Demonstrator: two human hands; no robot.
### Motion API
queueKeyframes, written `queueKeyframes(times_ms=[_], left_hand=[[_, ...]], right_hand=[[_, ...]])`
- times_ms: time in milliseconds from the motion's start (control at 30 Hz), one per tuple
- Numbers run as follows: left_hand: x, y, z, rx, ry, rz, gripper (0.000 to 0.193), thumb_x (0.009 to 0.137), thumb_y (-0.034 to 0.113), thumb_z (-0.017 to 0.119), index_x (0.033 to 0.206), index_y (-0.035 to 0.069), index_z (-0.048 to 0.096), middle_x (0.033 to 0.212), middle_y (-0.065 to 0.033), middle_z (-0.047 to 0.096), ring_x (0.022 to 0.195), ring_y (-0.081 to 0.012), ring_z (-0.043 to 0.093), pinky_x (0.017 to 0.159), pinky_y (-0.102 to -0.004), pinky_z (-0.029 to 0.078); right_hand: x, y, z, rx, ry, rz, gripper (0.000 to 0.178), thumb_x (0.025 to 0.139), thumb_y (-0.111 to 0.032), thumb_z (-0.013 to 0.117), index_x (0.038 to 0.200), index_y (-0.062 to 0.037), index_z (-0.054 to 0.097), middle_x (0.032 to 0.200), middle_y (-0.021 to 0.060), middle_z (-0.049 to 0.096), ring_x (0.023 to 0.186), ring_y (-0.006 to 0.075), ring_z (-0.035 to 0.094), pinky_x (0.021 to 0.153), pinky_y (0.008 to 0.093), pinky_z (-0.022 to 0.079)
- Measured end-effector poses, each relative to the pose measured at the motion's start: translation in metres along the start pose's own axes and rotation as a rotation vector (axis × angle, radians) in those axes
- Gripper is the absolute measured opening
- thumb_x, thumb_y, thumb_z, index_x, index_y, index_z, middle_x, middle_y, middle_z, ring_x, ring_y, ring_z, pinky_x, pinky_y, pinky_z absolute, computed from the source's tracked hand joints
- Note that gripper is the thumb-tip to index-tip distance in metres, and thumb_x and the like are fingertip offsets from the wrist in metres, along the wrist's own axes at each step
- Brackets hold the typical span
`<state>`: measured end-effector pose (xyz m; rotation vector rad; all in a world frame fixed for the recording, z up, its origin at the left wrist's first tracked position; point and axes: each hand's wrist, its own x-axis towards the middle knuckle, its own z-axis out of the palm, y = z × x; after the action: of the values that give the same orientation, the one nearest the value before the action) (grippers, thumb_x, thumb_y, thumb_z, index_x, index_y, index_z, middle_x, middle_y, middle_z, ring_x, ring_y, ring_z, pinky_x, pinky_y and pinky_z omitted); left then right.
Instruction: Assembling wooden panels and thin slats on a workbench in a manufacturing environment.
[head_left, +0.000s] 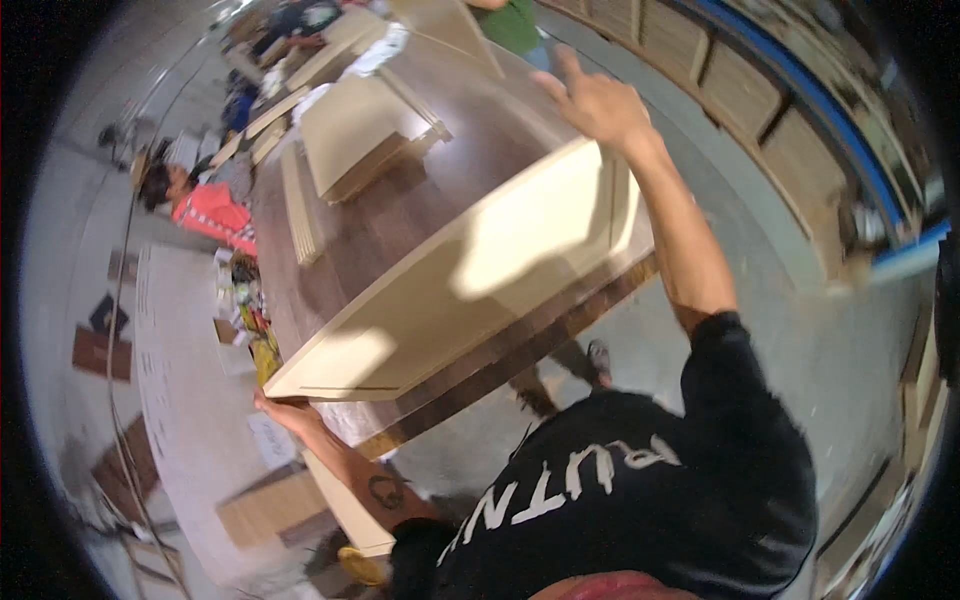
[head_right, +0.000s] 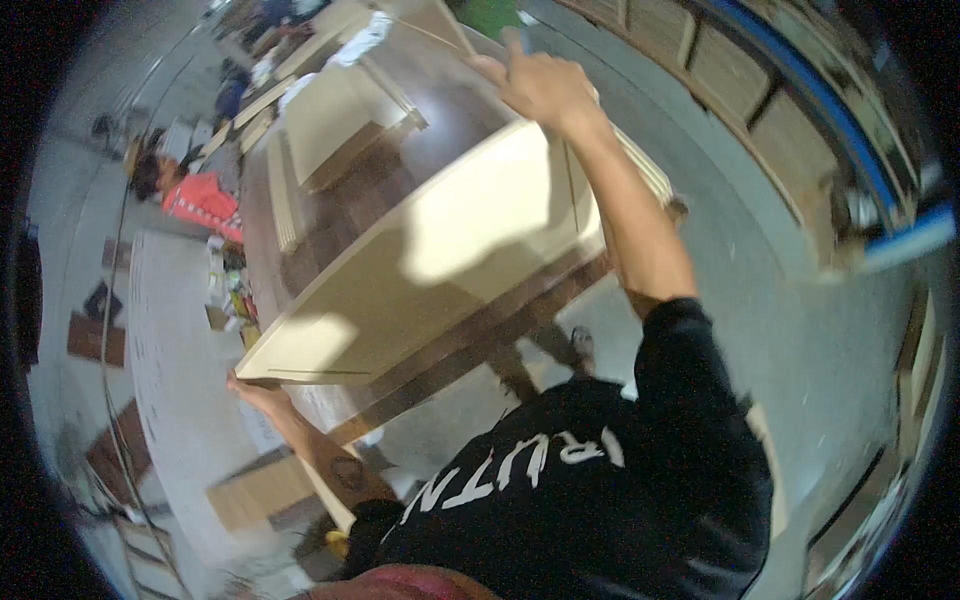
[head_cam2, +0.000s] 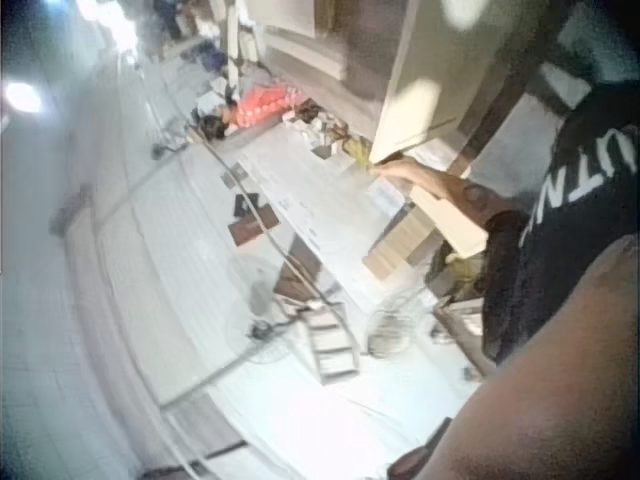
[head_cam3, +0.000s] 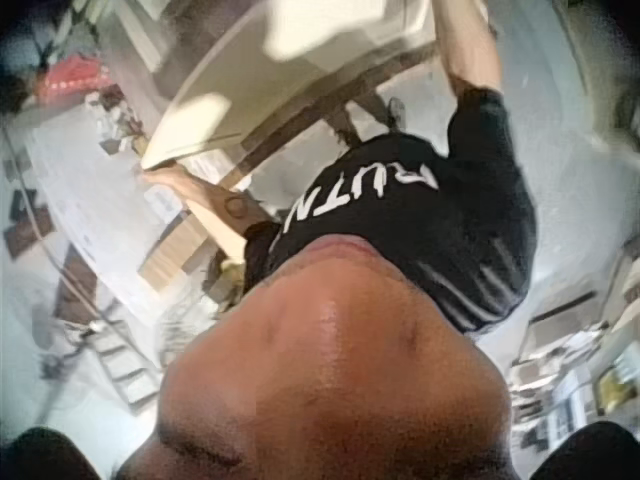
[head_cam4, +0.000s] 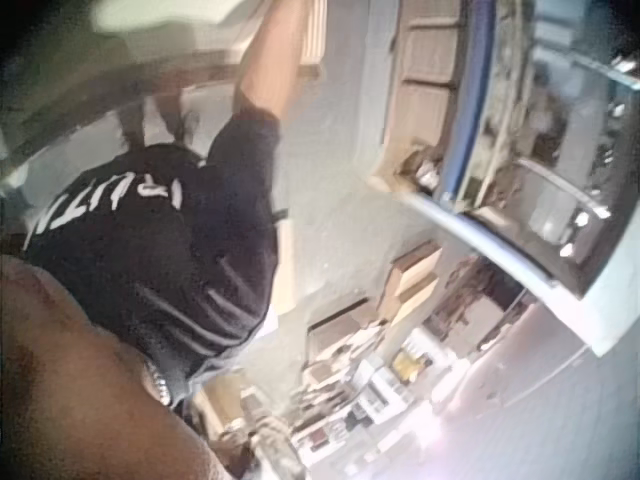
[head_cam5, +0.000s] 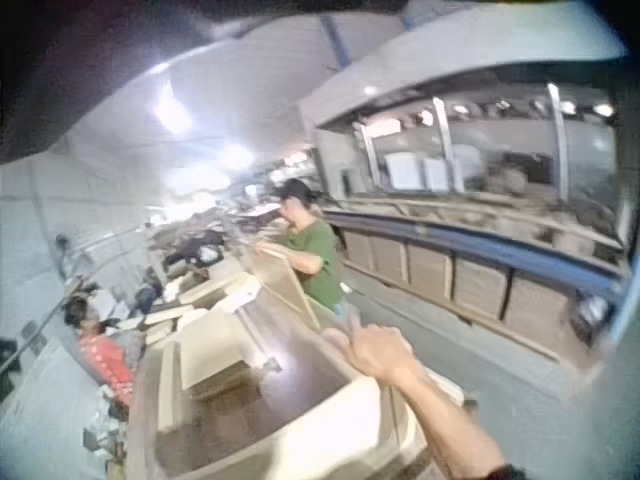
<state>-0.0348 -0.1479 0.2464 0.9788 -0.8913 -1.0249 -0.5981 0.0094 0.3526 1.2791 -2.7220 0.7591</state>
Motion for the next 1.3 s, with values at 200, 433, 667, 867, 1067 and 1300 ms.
queueKeyframes(times_ms=[200, 433, 667, 867, 1067, 1300], left_hand=[[0.098, 0.079, -0.078, 0.683, -0.282, 0.379, 0.034, 0.095, 0.031, 0.050, 0.099, 0.001, 0.063, 0.090, -0.0070, 0.062, 0.082, -0.0187, 0.057, 0.078, -0.0353, 0.048], [-0.026, 0.274, 0.087, 0.547, -0.094, 0.767, 0.044, 0.099, 0.028, 0.033, 0.122, -0.002, 0.054, 0.117, -0.0152, 0.060, 0.111, -0.0229, 0.055, 0.097, -0.0355, 0.042], [-0.006, 0.090, 0.107, 1.183, -0.610, 0.177, 0.067, 0.090, 0.055, 0.045, 0.134, 0.005, 0.047, 0.120, -0.0222, 0.060, 0.118, -0.0373, 0.052, 0.101, -0.0355, 0.038], [0.006, 0.060, 0.089, 1.200, -0.706, 0.303, 0.066, 0.089, 0.053, 0.048, 0.127, -0.001, 0.053, 0.103, -0.0241, 0.064, 0.086, -0.0294, 0.064, 0.081, -0.0360, 0.048], [0.011, 0.066, 0.089, 1.077, -0.791, 0.336, 0.048, 0.092, 0.045, 0.047, 0.117, 0.006, 0.062, 0.105, -0.0211, 0.063, 0.096, -0.0360, 0.061, 0.087, -0.0390, 0.045], [-0.023, 0.072, 0.112, 1.407, -0.457, 0.363, 0.043, 0.091, 0.051, 0.048, 0.110, 0.017, 0.067, 0.091, -0.0164, 0.066, 0.084, -0.0370, 0.062, 0.080, -0.0437, 0.046]], right_hand=[[0.004, -0.010, 0.007, -0.111, -0.200, -0.192, 0.067, 0.089, -0.064, 0.039, 0.129, -0.0125, 0.056, 0.103, 0.0188, 0.067, 0.104, 0.0350, 0.061, 0.092, 0.0437, 0.045], [-0.028, -0.005, -0.010, -0.091, -0.103, -0.196, 0.068, 0.088, -0.062, 0.045, 0.125, -0.0068, 0.058, 0.093, 0.0136, 0.070, 0.096, 0.0285, 0.066, 0.085, 0.0377, 0.049], [-0.030, -0.005, -0.017, -0.124, -0.109, -0.156, 0.061, 0.089, -0.059, 0.047, 0.124, -0.0109, 0.060, 0.091, 0.0124, 0.071, 0.096, 0.0301, 0.066, 0.081, 0.0375, 0.050], [-0.032, -0.001, -0.018, -0.118, -0.077, -0.113, 0.059, 0.089, -0.057, 0.048, 0.122, -0.0096, 0.060, 0.090, 0.0150, 0.070, 0.094, 0.0331, 0.066, 0.082, 0.0408, 0.049], [0.003, 0.022, 0.002, -0.035, -0.191, -0.262, 0.055, 0.092, -0.048, 0.050, 0.127, -0.0054, 0.056, 0.098, 0.0213, 0.068, 0.092, 0.0265, 0.067, 0.080, 0.0349, 0.050], [-0.013, 0.020, -0.002, 0.256, 0.108, -0.303, 0.042, 0.096, -0.031, 0.054, 0.124, -0.0004, 0.057, 0.100, 0.0172, 0.069, 0.095, 0.0239, 0.066, 0.081, 0.0333, 0.052]])
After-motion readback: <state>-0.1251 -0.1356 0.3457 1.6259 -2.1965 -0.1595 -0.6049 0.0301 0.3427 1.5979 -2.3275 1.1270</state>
